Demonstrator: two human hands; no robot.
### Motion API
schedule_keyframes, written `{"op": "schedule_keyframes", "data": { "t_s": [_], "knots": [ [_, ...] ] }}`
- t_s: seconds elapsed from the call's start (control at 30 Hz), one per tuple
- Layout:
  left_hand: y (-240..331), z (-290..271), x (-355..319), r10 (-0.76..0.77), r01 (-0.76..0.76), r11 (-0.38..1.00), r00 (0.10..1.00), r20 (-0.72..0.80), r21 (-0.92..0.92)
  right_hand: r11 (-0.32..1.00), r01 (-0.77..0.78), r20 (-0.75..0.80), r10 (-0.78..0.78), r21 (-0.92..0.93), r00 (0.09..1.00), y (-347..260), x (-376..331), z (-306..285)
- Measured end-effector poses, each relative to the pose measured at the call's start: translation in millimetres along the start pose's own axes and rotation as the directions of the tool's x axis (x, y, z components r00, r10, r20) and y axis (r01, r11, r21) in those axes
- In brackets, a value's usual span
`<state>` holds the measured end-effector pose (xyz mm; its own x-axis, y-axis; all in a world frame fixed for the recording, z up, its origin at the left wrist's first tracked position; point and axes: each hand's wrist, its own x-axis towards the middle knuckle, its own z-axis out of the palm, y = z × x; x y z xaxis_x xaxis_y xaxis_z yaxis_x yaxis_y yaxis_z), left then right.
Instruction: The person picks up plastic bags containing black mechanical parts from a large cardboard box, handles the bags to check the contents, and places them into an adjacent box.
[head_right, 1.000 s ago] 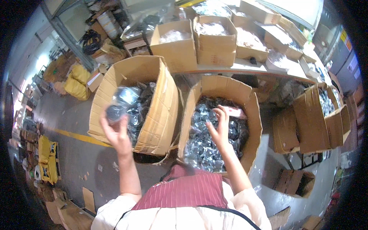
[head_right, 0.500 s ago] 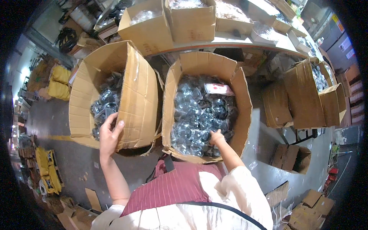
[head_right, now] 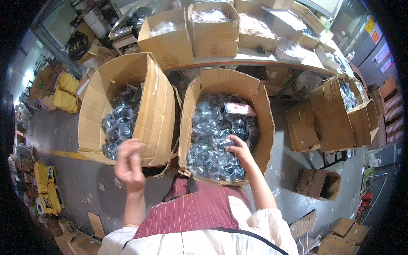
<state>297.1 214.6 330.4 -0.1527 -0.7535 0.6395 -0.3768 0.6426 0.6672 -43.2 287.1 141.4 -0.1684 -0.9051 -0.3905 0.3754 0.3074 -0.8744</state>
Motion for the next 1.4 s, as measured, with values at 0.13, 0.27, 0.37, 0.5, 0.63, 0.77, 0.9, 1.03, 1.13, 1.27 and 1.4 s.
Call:
{"op": "schedule_keyframes", "data": {
  "t_s": [0.13,0.27,0.37,0.5,0.63,0.77,0.9,1.03,1.13,1.27,1.4],
  "knots": [
    [11,64,-19,-0.306,0.527,0.779,0.793,0.527,-0.340,0.956,0.197,-0.036,-0.194,0.217,0.980,-60,-30,48],
    [3,106,-40,-0.237,0.869,0.355,0.441,0.866,-0.345,0.922,0.369,-0.024,-0.369,0.119,0.929,-90,-58,89],
    [22,108,-30,-0.284,0.918,0.084,0.396,0.873,-0.388,0.879,0.367,0.025,-0.392,0.305,0.920,-97,-70,99],
    [10,100,-29,-0.391,0.874,0.012,0.451,0.803,-0.485,0.901,0.291,0.005,-0.309,0.320,0.951,-107,-77,100],
    [0,92,-26,-0.419,0.869,0.021,0.457,0.785,-0.494,0.879,0.314,-0.039,-0.322,0.360,0.946,-108,-79,102],
    [-6,84,-21,-0.428,0.844,0.210,0.533,0.730,-0.494,0.868,0.384,-0.078,-0.379,0.316,0.922,-114,-83,112],
    [11,73,-9,-0.350,0.836,0.323,0.542,0.764,-0.444,0.887,0.416,-0.059,-0.413,0.202,0.909,-107,-81,113],
    [6,72,-14,-0.340,0.840,0.236,0.543,0.768,-0.489,0.833,0.535,-0.029,-0.537,0.142,0.843,-107,-84,126],
    [7,69,-17,-0.424,0.856,0.139,0.506,0.751,-0.499,0.802,0.597,0.014,-0.597,-0.002,0.802,-105,-86,124],
    [6,65,-19,-0.425,0.843,0.133,0.524,0.738,-0.522,0.697,0.666,0.058,-0.678,-0.264,0.733,-111,-89,125],
    [6,61,-17,-0.407,0.845,0.176,0.529,0.744,-0.504,0.884,0.467,0.065,-0.464,-0.038,0.884,-108,-84,117]
  ]
}}
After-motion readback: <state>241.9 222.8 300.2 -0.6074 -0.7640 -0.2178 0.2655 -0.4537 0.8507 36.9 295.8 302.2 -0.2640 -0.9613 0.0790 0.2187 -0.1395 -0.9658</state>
